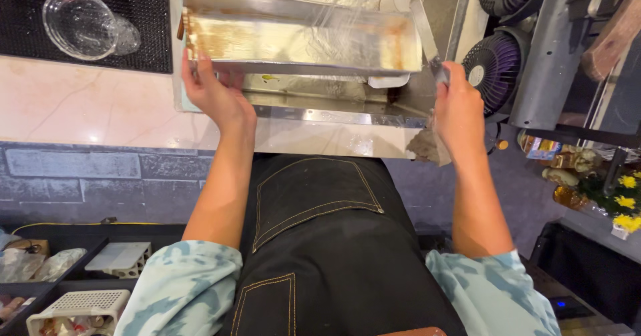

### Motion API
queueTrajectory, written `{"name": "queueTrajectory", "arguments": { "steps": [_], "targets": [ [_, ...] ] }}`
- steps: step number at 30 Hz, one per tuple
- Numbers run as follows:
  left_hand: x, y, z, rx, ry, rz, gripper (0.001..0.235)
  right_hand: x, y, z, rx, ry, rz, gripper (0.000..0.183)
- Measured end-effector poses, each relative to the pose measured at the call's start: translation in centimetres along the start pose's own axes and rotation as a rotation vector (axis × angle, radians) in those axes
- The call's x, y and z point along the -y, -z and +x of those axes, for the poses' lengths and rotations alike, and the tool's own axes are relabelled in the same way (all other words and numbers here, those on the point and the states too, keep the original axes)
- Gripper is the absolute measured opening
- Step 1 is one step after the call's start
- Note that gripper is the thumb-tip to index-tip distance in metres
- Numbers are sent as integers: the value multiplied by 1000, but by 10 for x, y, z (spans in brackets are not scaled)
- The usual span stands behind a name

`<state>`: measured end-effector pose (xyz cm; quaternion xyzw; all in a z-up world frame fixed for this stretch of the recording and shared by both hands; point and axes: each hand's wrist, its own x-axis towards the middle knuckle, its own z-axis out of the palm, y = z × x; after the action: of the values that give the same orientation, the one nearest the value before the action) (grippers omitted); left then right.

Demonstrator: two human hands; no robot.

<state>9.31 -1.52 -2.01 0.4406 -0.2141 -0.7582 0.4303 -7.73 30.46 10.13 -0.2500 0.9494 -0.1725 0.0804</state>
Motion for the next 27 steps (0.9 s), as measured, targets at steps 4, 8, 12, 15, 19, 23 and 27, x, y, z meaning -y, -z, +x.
{"name": "queueTrajectory", "arguments": {
  "steps": [4, 8, 12, 15, 19, 23, 27],
  "targets": [
    [33, -2, 17, 20, 145, 93, 59, 22, 43, -4, 177, -224, 122, 33],
    [84, 1, 43, 90, 238, 111, 58, 39, 70, -1, 280, -103, -92, 34],
    [142, -3, 76, 175, 333, 121, 55, 49, 68, 18, 362, 124, -242, 43],
    [175, 0, 86, 104, 426, 247, 55, 48, 45, 37, 501, 183, -89, 56],
    [201, -7, 89, 70, 496, 386, 54, 45, -9, 64, 704, 249, -152, 70],
    [215, -8, 91, 34, 537, 327, 51, 41, -81, 86, 779, 245, -185, 77],
    [233, 3, 96, 97, 501, 284, 49, 22, -133, 96, 547, 339, -269, 77]
  ]
}}
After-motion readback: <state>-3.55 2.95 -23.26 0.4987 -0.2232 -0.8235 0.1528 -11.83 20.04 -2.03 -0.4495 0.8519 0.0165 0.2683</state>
